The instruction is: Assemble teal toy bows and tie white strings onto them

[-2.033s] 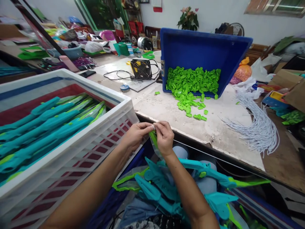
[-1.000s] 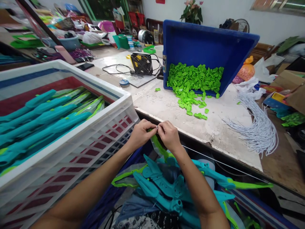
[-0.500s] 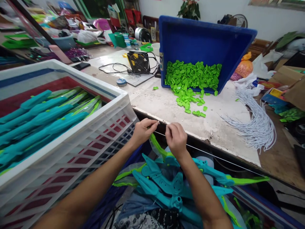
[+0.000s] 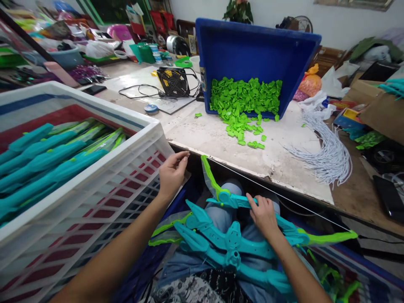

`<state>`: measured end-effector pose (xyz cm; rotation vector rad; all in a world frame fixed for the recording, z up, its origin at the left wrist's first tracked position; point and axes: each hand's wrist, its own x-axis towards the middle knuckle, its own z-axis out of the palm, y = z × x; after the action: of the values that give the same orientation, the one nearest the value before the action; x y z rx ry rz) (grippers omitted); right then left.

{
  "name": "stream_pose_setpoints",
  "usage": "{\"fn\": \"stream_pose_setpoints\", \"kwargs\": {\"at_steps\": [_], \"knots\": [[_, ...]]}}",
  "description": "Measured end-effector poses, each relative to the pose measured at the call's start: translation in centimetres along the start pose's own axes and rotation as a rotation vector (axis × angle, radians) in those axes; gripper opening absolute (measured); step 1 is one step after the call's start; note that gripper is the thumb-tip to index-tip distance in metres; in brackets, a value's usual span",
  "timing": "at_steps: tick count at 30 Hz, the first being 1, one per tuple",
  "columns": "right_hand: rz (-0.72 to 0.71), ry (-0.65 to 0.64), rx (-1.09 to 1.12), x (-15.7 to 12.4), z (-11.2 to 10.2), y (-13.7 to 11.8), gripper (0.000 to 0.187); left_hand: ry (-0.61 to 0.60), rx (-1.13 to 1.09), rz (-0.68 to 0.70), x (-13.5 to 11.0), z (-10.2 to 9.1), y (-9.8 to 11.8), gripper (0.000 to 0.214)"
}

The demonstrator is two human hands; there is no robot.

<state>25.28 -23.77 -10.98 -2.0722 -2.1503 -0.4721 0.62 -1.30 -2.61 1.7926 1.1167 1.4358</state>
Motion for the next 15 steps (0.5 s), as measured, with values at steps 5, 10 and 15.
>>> {"fn": "stream_pose_setpoints", "kwargs": {"at_steps": [5,10,15], "knots": [[0.006,0.074,-0.066,0.8,-1.6,-1.3,0.045,-0.436,0.204,0.473,-5.2,0.3,3.2,0.029],[-0.059,0.182,-0.080,3.6,-5.7,-1.1,0.048,-0.780,0.540,0.705,-8.5,4.0,6.1,0.051],[-0.217,0.490,0.030,9.5,-11.1,-1.3,0.058,-0.613,0.697,0.784,-2.8,2.0,10.0,0.040]]}}
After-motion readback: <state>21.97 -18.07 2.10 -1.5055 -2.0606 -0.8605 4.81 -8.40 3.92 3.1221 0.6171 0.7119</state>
